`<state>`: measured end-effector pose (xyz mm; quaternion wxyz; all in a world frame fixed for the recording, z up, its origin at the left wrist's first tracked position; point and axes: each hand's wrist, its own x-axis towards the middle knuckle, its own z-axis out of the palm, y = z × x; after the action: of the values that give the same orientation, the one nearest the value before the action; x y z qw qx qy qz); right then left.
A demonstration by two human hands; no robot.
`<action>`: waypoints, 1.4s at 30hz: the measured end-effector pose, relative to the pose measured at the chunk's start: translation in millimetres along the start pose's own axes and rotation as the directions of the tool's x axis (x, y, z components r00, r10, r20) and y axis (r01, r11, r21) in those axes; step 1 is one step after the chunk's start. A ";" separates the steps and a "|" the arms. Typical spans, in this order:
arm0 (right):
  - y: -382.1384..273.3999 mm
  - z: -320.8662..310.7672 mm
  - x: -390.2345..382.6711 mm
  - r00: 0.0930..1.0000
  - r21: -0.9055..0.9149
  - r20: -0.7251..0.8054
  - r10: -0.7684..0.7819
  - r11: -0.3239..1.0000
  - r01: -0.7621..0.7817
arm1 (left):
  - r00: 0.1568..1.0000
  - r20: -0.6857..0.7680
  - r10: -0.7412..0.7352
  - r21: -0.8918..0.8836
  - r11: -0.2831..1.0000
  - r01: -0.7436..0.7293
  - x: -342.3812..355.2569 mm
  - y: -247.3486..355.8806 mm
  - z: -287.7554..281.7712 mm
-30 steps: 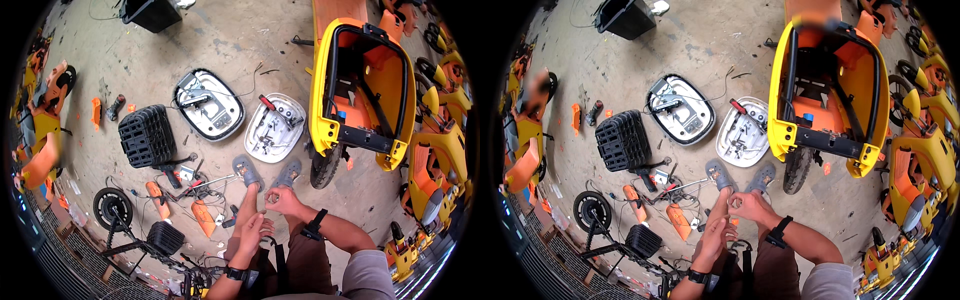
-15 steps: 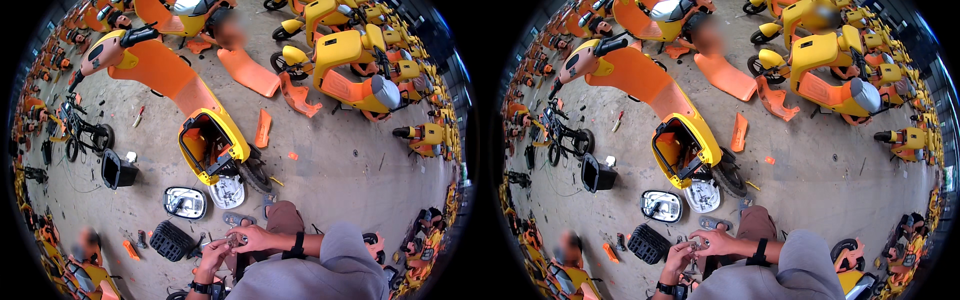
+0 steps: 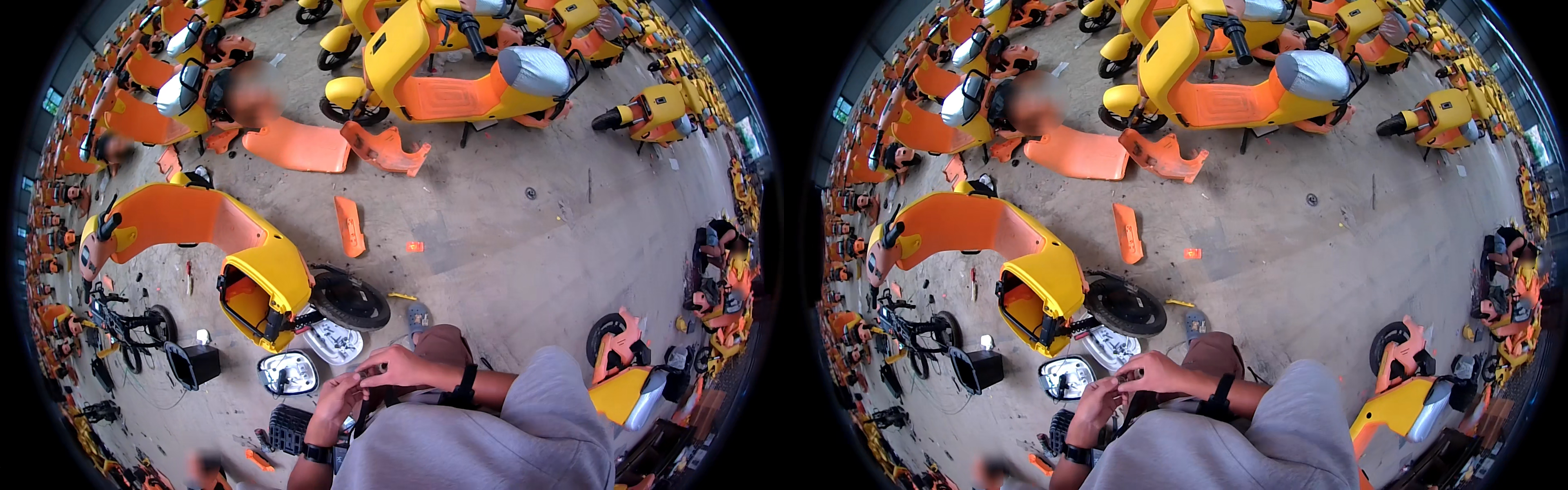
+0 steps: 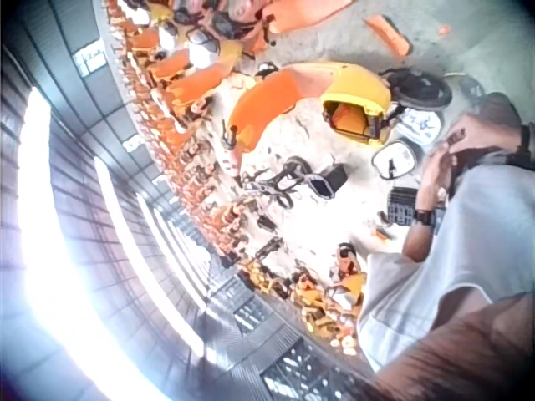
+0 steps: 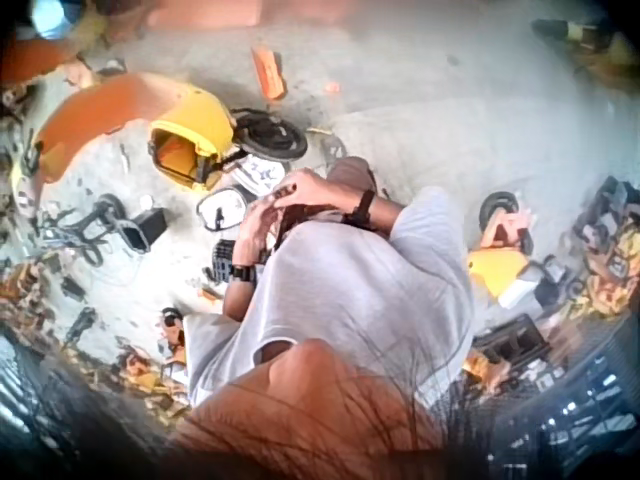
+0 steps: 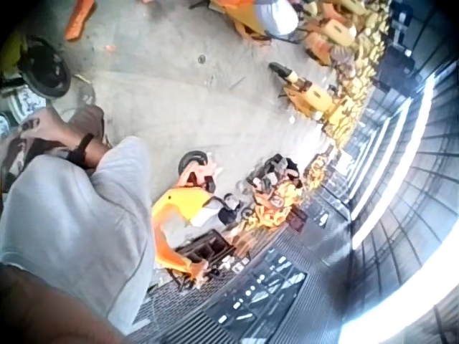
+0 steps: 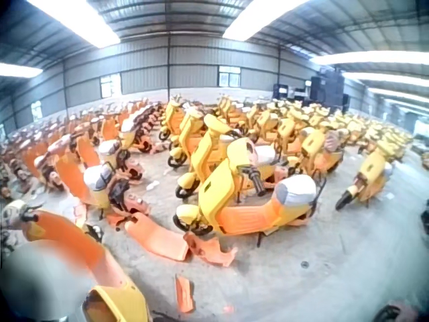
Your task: The person uses a socket wrench to loosen and remove a nut from a scooter wheel axle, then picks up and handles various small metal fasteners and plastic components while sitting on the floor.
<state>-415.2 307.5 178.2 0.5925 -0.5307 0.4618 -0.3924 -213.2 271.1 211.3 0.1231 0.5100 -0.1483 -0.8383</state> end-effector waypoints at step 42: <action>-174.3 -65.9 -78.8 0.688 -0.255 -0.531 -0.495 0.868 0.427 | 0.318 0.820 0.476 0.389 -0.056 -0.920 -75.8 96.7 185.8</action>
<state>-495.2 342.7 360.6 0.2745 -0.5159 0.4925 -0.6450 -339.5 231.6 390.5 0.2479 0.1205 -0.8079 -0.5209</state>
